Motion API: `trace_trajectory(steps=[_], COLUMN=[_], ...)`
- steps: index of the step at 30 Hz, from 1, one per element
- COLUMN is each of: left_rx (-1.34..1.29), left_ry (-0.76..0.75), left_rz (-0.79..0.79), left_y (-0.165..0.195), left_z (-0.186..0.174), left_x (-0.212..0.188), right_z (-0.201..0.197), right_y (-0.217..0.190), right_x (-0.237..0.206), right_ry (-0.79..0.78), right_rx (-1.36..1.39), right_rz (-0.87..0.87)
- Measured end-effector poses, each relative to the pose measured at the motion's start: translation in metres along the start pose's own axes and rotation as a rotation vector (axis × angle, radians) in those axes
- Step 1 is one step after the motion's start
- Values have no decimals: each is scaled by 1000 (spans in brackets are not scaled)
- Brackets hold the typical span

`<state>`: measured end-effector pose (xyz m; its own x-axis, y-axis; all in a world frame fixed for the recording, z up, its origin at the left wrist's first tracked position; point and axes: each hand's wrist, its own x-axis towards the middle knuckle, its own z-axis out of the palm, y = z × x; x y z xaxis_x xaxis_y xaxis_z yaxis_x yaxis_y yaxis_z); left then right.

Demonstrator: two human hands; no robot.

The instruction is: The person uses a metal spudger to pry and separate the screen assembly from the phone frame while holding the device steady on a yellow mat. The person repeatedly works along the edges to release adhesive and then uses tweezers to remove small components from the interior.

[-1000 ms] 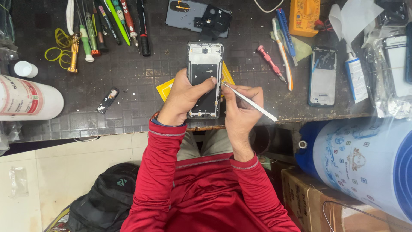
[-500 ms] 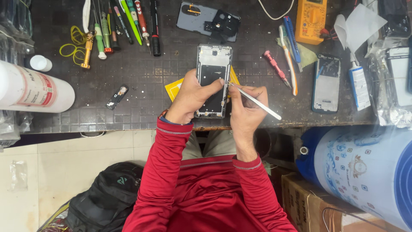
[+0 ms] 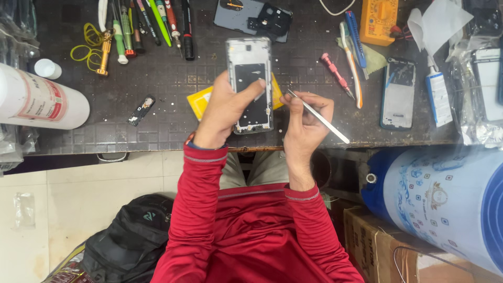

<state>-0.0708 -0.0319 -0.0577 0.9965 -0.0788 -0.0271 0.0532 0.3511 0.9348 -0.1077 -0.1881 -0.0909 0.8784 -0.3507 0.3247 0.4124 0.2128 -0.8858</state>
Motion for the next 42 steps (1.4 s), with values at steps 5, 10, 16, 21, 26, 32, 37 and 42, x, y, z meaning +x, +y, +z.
trace_trajectory(steps=[5,10,16,21,26,32,37,42], left_rx=[-37,-116,-32,147,104,411,698,1195], left_ry=[95,53,16,164,200,287,353,494], left_rz=[88,-37,19,99,86,188,205,164], left_y=[8,16,13,10,-3,-16,-4,12], left_z=[6,8,14,10,4,13,24,35], left_x=[4,2,-6,-4,-9,-1,-16,-22], right_z=[-14,-16,-9,-14,-19,-30,-25,-21], right_y=[-2,-22,-51,-66,-69,-94,-96,-69], right_x=[4,4,12,2,-9,-8,-13,-4], right_ry=[-75,-201,-441,-394,-402,-244,-164,-270], right_rx=[-61,-528,-1065,-1258,-1350,-1077,-875,-747], right_rz=[-23,-313,-374,-321,-117,261,371,-64])
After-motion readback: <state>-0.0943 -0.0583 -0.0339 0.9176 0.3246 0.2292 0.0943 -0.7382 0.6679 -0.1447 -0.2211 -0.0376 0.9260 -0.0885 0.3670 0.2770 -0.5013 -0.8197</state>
